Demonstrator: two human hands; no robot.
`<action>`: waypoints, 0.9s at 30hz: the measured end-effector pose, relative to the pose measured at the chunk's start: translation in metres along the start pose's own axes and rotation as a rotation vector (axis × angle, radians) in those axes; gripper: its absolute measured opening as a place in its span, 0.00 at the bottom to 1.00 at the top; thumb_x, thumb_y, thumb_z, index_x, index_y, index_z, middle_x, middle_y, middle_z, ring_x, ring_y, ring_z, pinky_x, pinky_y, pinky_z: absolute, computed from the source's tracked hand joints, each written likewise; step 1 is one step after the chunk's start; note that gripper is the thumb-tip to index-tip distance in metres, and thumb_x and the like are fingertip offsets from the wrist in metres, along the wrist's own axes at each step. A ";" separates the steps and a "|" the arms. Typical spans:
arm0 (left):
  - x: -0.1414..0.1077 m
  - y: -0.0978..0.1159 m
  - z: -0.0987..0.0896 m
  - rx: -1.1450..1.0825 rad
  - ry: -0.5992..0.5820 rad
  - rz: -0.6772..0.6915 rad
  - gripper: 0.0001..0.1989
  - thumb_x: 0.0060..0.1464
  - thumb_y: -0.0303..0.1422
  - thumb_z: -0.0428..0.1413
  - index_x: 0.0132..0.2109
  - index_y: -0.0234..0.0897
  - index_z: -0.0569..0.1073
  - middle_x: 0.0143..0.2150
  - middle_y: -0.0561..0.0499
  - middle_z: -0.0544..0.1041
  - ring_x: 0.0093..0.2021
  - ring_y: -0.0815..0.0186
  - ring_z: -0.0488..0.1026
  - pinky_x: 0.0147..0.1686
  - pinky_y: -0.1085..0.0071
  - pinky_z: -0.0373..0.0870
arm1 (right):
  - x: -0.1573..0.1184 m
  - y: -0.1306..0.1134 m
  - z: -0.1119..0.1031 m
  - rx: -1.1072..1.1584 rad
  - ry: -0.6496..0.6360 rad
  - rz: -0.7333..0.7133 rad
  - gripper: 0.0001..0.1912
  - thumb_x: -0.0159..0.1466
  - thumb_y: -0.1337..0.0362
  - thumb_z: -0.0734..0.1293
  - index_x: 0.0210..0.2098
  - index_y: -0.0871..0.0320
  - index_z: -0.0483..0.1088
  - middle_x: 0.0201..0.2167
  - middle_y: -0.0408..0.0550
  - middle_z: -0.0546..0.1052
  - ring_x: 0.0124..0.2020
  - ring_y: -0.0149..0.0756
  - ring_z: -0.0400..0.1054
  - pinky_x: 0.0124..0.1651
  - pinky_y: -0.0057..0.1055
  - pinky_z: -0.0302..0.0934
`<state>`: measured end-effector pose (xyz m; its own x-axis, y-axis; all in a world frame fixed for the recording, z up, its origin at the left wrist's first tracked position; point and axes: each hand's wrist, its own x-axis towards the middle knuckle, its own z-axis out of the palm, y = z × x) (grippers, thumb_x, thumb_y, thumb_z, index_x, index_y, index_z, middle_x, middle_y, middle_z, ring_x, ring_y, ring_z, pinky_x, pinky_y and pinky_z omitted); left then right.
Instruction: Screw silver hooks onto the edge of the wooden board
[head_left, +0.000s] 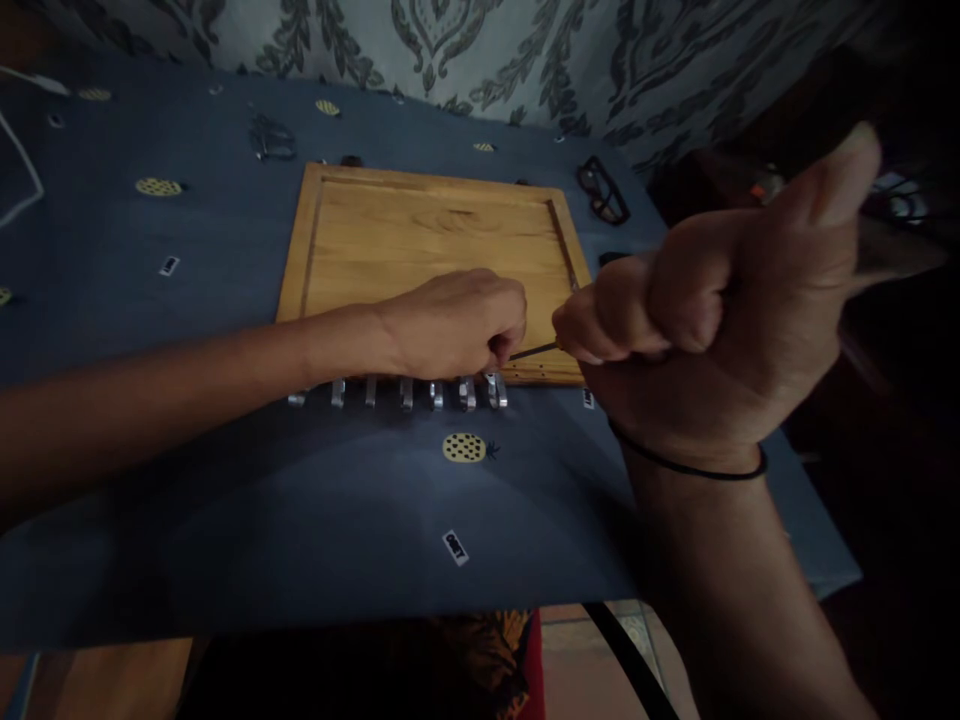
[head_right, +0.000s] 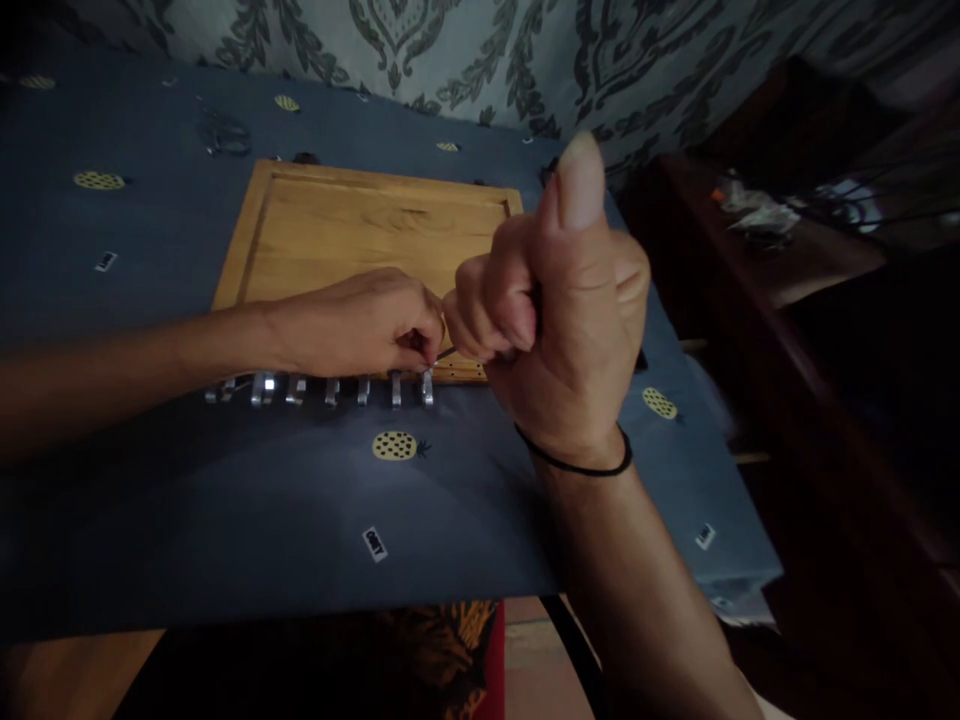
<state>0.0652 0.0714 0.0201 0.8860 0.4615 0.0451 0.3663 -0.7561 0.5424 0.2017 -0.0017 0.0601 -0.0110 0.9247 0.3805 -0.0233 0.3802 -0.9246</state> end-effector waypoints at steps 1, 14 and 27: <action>0.000 -0.001 0.000 -0.001 -0.002 0.022 0.10 0.52 0.20 0.60 0.35 0.39 0.83 0.33 0.54 0.82 0.38 0.66 0.77 0.42 0.70 0.70 | 0.000 0.000 0.000 0.015 0.011 -0.037 0.46 0.61 0.30 0.66 0.10 0.58 0.42 0.11 0.39 0.37 0.11 0.25 0.35 0.14 0.37 0.32; -0.003 -0.006 0.007 0.001 0.011 0.104 0.11 0.56 0.20 0.60 0.36 0.40 0.84 0.39 0.53 0.84 0.44 0.63 0.79 0.48 0.67 0.70 | 0.000 0.009 -0.014 0.025 -0.083 0.006 0.40 0.60 0.36 0.71 0.10 0.54 0.50 0.11 0.40 0.43 0.11 0.29 0.45 0.16 0.38 0.38; -0.022 0.009 -0.013 -0.129 0.122 -0.051 0.09 0.58 0.23 0.59 0.38 0.37 0.84 0.37 0.51 0.83 0.37 0.65 0.78 0.42 0.67 0.68 | -0.002 0.001 0.004 0.041 0.058 0.028 0.43 0.56 0.33 0.73 0.07 0.53 0.48 0.10 0.38 0.42 0.12 0.29 0.40 0.17 0.37 0.36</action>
<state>0.0455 0.0601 0.0348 0.8231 0.5568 0.1118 0.3638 -0.6681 0.6491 0.1981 -0.0037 0.0583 0.0455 0.9348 0.3521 -0.0643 0.3545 -0.9328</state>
